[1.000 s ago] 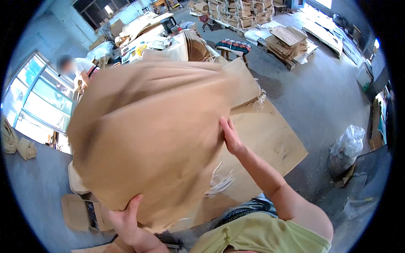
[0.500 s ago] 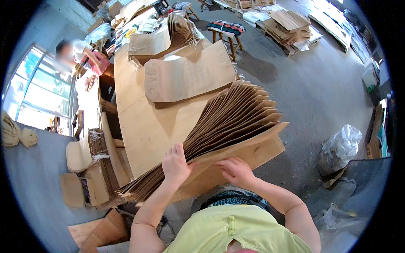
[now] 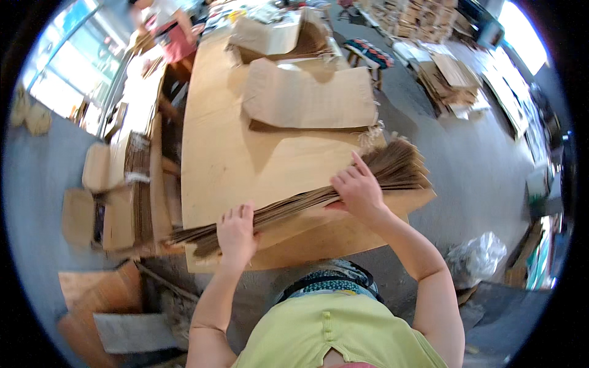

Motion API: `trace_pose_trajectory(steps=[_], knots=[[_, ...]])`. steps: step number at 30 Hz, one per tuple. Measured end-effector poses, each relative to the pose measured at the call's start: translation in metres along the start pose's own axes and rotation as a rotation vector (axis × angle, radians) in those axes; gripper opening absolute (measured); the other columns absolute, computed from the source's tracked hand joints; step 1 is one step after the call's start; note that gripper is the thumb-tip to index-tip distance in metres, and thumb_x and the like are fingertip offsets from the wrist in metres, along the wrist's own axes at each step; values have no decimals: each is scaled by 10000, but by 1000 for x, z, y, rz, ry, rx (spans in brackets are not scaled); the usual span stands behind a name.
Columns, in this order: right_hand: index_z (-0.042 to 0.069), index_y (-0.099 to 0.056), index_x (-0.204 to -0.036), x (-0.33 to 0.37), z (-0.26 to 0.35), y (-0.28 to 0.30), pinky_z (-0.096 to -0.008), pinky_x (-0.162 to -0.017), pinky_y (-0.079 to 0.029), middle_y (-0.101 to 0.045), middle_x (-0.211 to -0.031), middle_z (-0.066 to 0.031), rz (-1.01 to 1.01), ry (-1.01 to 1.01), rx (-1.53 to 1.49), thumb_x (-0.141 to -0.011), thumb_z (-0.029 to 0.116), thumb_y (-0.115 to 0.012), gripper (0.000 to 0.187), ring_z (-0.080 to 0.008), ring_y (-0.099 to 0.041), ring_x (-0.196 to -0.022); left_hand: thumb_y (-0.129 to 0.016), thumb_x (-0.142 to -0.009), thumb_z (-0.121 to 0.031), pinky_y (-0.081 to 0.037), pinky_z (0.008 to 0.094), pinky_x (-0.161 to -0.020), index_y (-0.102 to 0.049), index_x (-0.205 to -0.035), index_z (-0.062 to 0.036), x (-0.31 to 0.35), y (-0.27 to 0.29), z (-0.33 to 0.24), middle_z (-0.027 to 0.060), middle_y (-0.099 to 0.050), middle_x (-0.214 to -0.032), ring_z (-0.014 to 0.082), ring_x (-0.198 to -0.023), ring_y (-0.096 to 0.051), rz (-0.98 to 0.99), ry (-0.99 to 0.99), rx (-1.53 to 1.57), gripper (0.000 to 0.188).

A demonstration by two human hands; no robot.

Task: The person repeatedly picks up stacks of flat brown paper bags, fans them out, aligns them, and places them back on the table. The person also picks up a white plastic tie and wraps it around a stack of bags to secure them.

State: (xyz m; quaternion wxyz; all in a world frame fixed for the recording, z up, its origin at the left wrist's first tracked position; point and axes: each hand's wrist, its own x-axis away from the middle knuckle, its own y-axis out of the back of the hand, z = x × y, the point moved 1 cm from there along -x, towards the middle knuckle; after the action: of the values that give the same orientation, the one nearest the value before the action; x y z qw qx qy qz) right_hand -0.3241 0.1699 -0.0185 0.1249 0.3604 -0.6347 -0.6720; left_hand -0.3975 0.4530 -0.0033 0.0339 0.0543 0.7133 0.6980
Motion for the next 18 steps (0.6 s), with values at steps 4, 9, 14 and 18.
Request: trace_pose_trajectory(steps=[4,9,14,18], knots=[[125,-541,-787,14,-1,-18,-347,-704,-479,-537,-733,-16,23,-38,-46,-625,565,-678,489,-197,-581,-758,-764,-661,-169,-440,393,-825,-557,-1044,-113,-1,-4,38,64,-622,-964,243,-939,-599,80,82,104,439],[121,-548,-830,31,0,0,-352,-687,-467,-562,-786,-24,143,-105,-30,-639,547,-688,487,-215,-583,-796,-733,-692,-165,-457,393,-807,-583,-979,-105,29,-7,28,50,-631,-936,236,-919,-609,-28,-104,173,330],[127,-580,-1143,4,27,27,-427,-908,-422,-593,-986,-54,121,-11,-87,-647,443,-760,615,-246,-559,-967,-702,-781,-344,-367,415,-1038,-506,-1289,-86,47,7,42,156,-536,-1274,302,-1208,-493,-271,-225,338,602],[141,-521,-1276,13,25,25,-464,-1037,-342,-573,-1044,-51,135,-22,-71,-617,383,-787,751,-248,-536,-1020,-545,-899,-459,-246,403,-1113,-299,-1462,-85,80,26,116,142,-310,-1489,272,-1349,-332,-411,168,935,719]])
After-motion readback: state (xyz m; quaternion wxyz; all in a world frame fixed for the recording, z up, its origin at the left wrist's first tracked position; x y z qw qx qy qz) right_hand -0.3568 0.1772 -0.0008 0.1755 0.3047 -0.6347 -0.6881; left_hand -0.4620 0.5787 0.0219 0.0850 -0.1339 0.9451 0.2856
